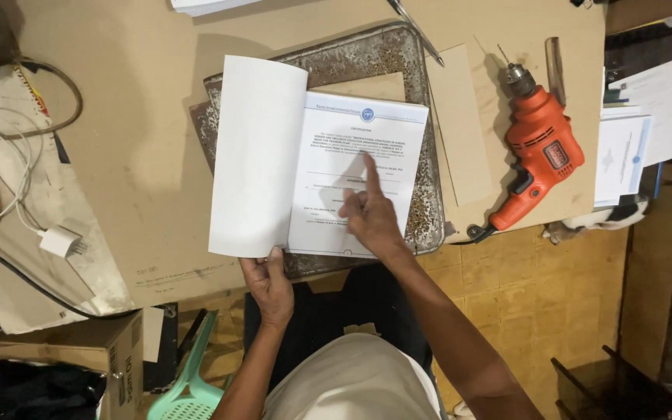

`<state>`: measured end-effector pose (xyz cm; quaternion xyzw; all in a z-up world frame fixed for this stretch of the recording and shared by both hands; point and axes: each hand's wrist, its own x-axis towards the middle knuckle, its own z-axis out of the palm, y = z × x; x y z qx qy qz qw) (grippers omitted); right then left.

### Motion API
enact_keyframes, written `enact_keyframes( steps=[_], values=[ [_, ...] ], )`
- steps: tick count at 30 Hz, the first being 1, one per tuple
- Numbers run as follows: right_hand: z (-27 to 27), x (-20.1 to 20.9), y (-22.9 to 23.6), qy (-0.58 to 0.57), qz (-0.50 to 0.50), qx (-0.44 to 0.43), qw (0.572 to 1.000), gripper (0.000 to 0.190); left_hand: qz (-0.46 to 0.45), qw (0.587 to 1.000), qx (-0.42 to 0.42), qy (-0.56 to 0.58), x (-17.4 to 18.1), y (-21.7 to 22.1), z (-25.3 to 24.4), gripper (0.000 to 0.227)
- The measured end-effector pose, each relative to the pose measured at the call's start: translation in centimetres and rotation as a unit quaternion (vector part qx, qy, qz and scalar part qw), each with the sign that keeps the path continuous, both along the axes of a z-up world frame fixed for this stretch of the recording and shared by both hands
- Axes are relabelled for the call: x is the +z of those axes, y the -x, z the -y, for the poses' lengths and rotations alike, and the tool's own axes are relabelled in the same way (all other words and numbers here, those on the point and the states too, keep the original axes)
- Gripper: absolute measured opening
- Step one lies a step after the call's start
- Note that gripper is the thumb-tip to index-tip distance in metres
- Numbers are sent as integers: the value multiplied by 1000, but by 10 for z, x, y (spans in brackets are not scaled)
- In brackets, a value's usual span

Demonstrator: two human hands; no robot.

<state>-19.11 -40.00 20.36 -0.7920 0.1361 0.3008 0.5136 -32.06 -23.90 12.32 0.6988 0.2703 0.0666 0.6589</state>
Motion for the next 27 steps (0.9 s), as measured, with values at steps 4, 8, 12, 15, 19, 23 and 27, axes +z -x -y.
enact_keyframes(
  steps=[4,8,12,15,19,23,27],
  values=[
    [9,10,-4,50,-51,-33,997,74,-10,1000,-4,-8,3,-2,-1,41],
    [22,0,0,72,-41,-44,996,72,-10,1000,-10,-10,7,-4,0,43],
    [23,-2,3,66,-39,-54,996,71,-7,1000,-12,-6,3,-2,1,45],
    [21,1,2,69,-43,-62,995,72,-8,1000,-8,-3,9,-5,3,43],
    [21,-1,3,70,-42,-71,994,74,-4,1000,-4,-5,7,-4,1,43],
    [19,-5,4,77,-36,-67,994,80,-8,1000,12,-2,3,-1,-1,44],
    [11,3,1,83,-54,-43,994,77,-13,1000,11,-4,11,-4,-1,37]
  ],
)
